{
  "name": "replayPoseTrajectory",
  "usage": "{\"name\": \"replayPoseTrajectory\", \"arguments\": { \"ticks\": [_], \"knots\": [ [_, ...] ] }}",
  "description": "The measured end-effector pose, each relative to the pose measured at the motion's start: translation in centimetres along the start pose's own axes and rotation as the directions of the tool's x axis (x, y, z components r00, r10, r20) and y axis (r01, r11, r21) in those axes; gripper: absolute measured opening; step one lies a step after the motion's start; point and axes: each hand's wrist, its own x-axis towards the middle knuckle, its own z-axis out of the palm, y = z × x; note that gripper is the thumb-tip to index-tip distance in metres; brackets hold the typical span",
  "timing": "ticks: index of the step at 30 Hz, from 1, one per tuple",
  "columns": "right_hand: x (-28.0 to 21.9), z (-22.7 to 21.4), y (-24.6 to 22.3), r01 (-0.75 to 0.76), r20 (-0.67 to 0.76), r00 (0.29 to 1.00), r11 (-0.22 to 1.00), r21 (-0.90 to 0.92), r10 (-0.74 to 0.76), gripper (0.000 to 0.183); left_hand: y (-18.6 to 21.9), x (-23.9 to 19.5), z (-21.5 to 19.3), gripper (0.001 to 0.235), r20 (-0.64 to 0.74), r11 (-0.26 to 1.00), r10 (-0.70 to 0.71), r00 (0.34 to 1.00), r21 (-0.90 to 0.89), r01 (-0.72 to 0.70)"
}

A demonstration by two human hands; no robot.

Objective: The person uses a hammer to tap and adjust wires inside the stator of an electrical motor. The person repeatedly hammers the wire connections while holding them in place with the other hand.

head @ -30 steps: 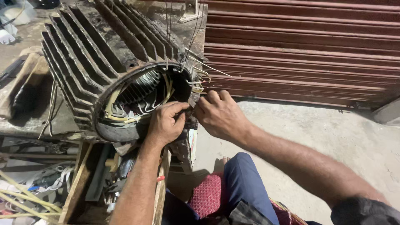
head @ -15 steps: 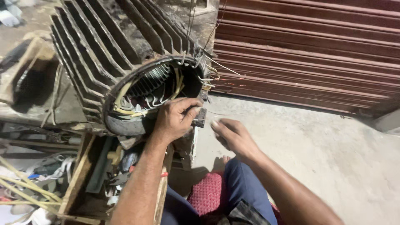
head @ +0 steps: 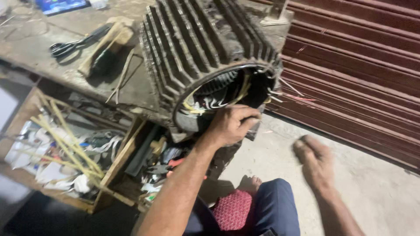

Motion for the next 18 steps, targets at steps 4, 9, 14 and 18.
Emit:
{"name": "replayPoseTrajectory", "arguments": {
  "ticks": [4, 9, 14, 18],
  "knots": [
    [2.0, -0.5, -3.2, 0.423, 0.169, 0.88, 0.568, -0.706, -0.445, 0.036, -0.1, -0.3, 0.5, 0.016, 0.052, 0.997, -0.078, 0.996, -0.019, 0.079],
    [5.7, 2.0, -6.1, 0.674, 0.497, 0.701, 0.246, -0.697, -0.512, 0.03, 0.0, -0.2, 0.0, 0.017, 0.017, 1.0, -0.007, 1.0, -0.004, 0.007],
    [2.2, 0.5, -5.1, 0.639, 0.443, 0.745, 0.344, -0.689, -0.498, 0.024, 0.1, -0.1, -0.1, 0.014, 0.026, 0.999, 0.019, 0.999, 0.045, -0.02],
    [-0.3, -1.9, -4.1, 0.475, 0.35, 0.88, 0.575, -0.666, -0.32, 0.028, 0.1, -0.1, 0.3, 0.012, -0.024, 0.995, 0.095, 0.995, 0.043, -0.094]
  ]
}}
